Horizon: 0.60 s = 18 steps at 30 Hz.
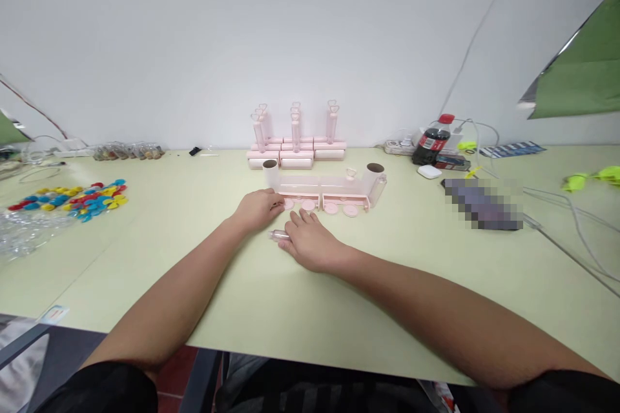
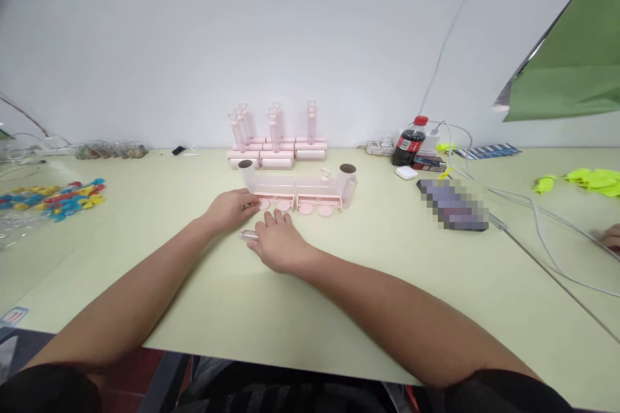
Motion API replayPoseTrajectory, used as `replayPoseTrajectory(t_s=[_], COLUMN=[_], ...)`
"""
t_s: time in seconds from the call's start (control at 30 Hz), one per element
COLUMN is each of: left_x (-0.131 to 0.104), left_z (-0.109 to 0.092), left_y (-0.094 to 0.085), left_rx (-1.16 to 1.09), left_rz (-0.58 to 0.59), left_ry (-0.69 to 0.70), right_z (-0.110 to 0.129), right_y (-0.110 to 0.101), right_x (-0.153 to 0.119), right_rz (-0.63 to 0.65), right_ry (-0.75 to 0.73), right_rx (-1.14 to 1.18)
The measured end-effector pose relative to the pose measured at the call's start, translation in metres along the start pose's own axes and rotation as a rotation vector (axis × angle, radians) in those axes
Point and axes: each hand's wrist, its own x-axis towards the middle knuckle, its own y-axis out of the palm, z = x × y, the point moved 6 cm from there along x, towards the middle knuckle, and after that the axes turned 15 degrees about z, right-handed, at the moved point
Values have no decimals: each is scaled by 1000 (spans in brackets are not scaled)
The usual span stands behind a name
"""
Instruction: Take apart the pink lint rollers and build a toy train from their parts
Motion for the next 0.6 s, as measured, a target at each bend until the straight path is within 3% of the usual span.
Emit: replayPoseTrajectory(t_s=[0.6], left_x=[1], left_z=[-2], left_y=[2], left_rx=[30], left_rz=[1], left_ry=[-14], right_z=[0], right_y=[-8], right_x=[-5], right_rz=[-58], right_ry=[-20], right_rx=[-36])
